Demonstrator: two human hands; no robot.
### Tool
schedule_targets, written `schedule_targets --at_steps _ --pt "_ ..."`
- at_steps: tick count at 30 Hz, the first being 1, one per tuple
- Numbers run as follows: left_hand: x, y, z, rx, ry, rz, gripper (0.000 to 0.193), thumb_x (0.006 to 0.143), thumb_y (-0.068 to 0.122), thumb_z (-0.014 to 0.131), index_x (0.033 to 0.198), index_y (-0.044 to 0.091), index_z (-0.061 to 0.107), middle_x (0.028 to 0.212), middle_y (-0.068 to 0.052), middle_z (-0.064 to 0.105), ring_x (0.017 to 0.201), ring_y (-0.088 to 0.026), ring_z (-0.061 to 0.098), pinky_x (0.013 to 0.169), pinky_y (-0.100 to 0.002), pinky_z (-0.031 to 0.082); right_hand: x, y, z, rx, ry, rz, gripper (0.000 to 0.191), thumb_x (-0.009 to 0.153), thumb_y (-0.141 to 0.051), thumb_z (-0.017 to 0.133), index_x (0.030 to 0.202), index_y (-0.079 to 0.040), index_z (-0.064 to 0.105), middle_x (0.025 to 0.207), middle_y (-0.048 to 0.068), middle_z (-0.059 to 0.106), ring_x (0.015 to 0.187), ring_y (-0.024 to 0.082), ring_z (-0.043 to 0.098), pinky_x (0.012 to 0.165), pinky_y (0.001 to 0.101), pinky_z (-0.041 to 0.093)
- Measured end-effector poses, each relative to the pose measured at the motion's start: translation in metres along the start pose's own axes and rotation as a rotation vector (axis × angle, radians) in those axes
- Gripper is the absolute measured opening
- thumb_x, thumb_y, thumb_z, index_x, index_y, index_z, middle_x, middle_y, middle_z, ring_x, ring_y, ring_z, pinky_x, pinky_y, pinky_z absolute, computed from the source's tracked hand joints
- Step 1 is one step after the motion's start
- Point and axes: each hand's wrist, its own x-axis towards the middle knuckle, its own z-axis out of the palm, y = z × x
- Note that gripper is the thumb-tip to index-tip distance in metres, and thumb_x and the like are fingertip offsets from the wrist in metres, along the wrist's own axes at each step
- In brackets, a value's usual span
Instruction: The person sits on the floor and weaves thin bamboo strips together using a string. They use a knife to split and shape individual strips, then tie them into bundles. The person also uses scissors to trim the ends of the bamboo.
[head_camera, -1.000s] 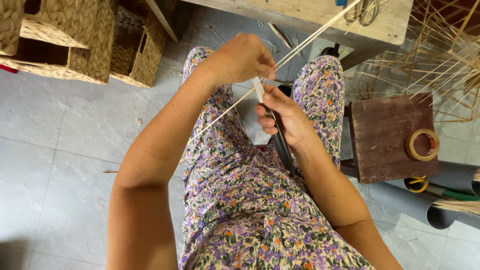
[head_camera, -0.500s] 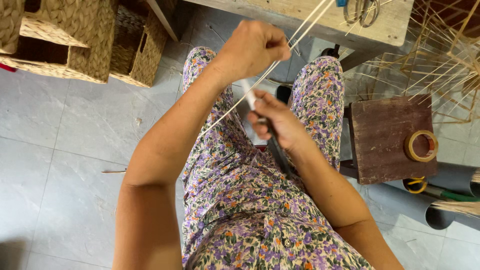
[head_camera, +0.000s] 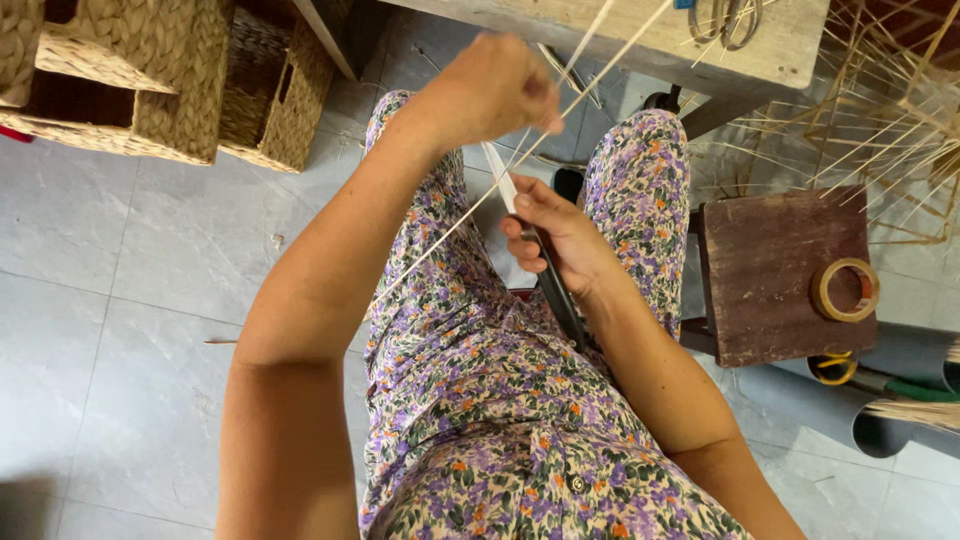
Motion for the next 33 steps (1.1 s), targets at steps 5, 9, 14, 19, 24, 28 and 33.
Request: schedule_targets --at_steps 5,9,14,19,24,28,33 --pt "-0.02 -0.003 0.007 0.009 -0.225 -0.308 0.021 0.081 0.024 0.082 0.095 0.009 0.08 0.078 -0.012 0.075 0.067 -0.022 0.073 0.067 -0.037 0.056 -0.004 -0.008 0.001 0.024 -0.017 0.003 0.046 0.101 -0.021 0.063 0.143 -0.019 0.045 0.085 0.007 0.056 0.06 0.012 0.048 0.044 0.0215 0.035" --pt "-0.023 -0.005 0.012 0.053 -0.174 -0.185 0.018 0.081 0.022 0.082 0.091 0.008 0.079 0.079 -0.011 0.075 0.071 -0.023 0.072 0.069 -0.037 0.056 -0.002 -0.008 0.003 0.032 -0.047 -0.003 0.044 0.102 -0.021 0.063 0.143 -0.018 0.046 0.086 0.007 0.056 0.06 0.012 0.048 0.044 0.0214 0.035" --pt "-0.021 -0.008 0.024 0.092 -0.071 -0.132 0.013 0.082 0.021 0.081 0.085 0.009 0.078 0.077 -0.01 0.074 0.07 -0.025 0.071 0.067 -0.039 0.054 -0.002 -0.008 0.004 0.045 -0.033 -0.01 0.04 0.103 -0.021 0.061 0.14 -0.018 0.047 0.085 0.008 0.057 0.06 0.012 0.05 0.044 0.0211 0.035" --pt "-0.012 -0.005 0.028 0.018 0.101 -0.155 0.014 0.084 0.021 0.079 0.082 0.009 0.076 0.076 -0.009 0.074 0.067 -0.025 0.071 0.066 -0.039 0.054 0.004 0.012 0.011 0.051 -0.142 0.049 0.035 0.105 -0.018 0.061 0.137 -0.014 0.046 0.082 0.009 0.057 0.054 0.01 0.048 0.04 0.0214 0.034" --pt "-0.001 -0.004 0.02 0.036 0.193 -0.063 0.014 0.083 0.02 0.08 0.082 0.007 0.075 0.075 -0.011 0.072 0.066 -0.027 0.069 0.064 -0.04 0.054 0.011 0.022 0.014 -0.047 -0.09 0.052 0.038 0.103 -0.022 0.059 0.138 -0.011 0.047 0.082 0.01 0.059 0.051 0.012 0.049 0.039 0.0224 0.035" --pt "0.01 -0.007 0.02 0.06 0.234 -0.046 0.012 0.083 0.019 0.079 0.08 0.008 0.075 0.074 -0.01 0.072 0.066 -0.027 0.071 0.065 -0.04 0.055 0.012 0.017 0.012 -0.057 -0.081 0.03 0.039 0.104 -0.023 0.059 0.139 -0.01 0.047 0.083 0.01 0.059 0.053 0.013 0.05 0.04 0.0233 0.037" --pt "0.017 -0.009 0.026 0.061 0.257 -0.058 0.007 0.08 0.016 0.077 0.077 0.009 0.076 0.073 -0.008 0.073 0.066 -0.026 0.071 0.065 -0.039 0.055 0.014 0.016 0.01 0.034 -0.121 0.047 0.038 0.104 -0.022 0.059 0.139 -0.012 0.047 0.083 0.01 0.059 0.054 0.013 0.05 0.041 0.0229 0.037"
